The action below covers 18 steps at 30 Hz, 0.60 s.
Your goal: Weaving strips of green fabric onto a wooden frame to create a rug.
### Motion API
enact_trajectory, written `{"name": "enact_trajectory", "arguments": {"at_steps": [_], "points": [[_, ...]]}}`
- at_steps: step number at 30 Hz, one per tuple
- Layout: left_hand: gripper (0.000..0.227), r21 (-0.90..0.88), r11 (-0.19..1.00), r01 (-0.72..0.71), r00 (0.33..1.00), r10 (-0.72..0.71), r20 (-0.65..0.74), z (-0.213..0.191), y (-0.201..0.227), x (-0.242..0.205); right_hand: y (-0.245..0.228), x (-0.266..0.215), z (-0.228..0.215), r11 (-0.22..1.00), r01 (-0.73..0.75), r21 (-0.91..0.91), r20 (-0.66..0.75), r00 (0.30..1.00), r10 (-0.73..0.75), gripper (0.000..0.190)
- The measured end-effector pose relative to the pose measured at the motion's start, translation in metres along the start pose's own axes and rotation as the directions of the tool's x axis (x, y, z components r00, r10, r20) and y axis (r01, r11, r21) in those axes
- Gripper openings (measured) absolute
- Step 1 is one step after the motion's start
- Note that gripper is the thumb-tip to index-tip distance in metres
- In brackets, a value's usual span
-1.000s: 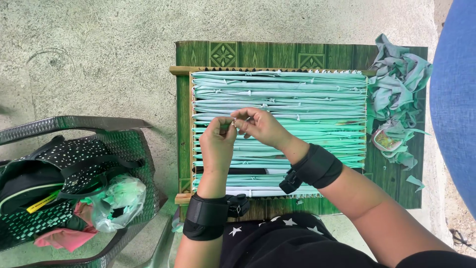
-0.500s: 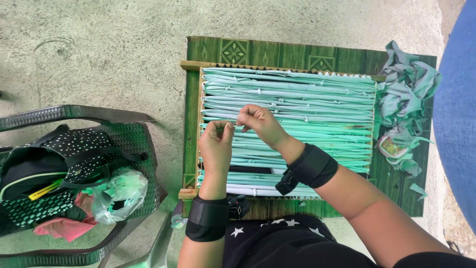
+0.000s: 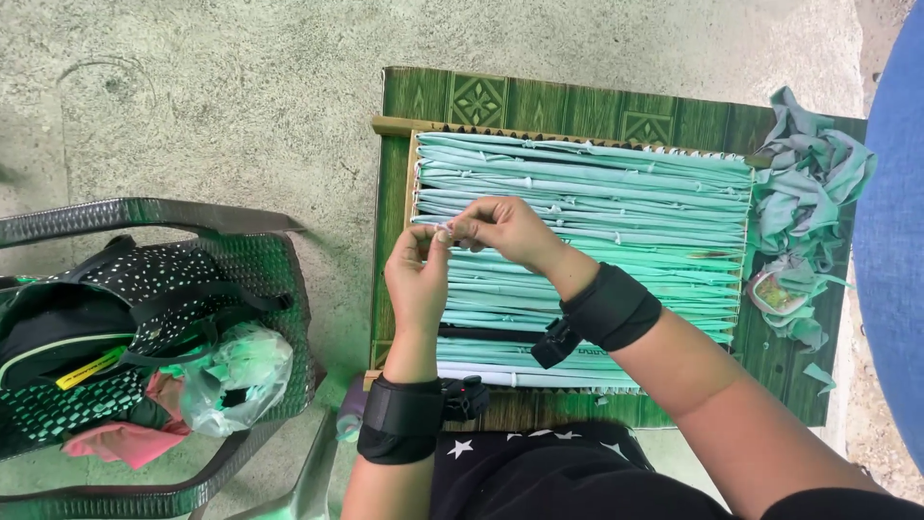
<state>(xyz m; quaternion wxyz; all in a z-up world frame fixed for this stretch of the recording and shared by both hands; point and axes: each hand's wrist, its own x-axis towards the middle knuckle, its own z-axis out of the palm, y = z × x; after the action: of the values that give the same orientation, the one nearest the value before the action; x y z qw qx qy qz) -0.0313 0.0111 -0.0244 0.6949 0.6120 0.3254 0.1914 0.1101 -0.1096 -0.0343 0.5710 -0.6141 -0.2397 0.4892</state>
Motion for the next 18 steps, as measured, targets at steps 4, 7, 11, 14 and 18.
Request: {"name": "enact_trajectory", "arguments": {"at_steps": [4,7,11,14,18], "points": [[0.01,0.009,0.995,0.095,0.993,-0.094,-0.076,-0.007,-0.025,0.014,-0.01,0.001,-0.006,0.983,-0.068,0.173,0.004,0.998,0.068,0.022],[0.009,-0.017,0.987,0.158,0.984,-0.158,-0.083,-0.006,-0.037,0.018,-0.009,0.007,-0.012,0.886,-0.058,0.461,0.162,0.987,-0.019,0.015],[0.012,0.164,0.972,0.166,0.985,-0.155,-0.079,-0.001,-0.037,0.016,0.006,0.028,-0.017,0.851,0.003,0.525,0.121,0.99,-0.078,0.013],[0.014,0.248,0.961,0.118,0.992,-0.103,-0.071,0.004,-0.044,0.022,-0.008,0.054,-0.015,0.878,-0.094,0.47,0.098,0.994,0.054,0.02],[0.015,0.316,0.947,0.048,0.999,-0.039,-0.037,0.009,-0.028,0.023,0.005,0.095,-0.006,0.854,0.142,-0.501,-0.054,0.979,-0.195,0.06]]}}
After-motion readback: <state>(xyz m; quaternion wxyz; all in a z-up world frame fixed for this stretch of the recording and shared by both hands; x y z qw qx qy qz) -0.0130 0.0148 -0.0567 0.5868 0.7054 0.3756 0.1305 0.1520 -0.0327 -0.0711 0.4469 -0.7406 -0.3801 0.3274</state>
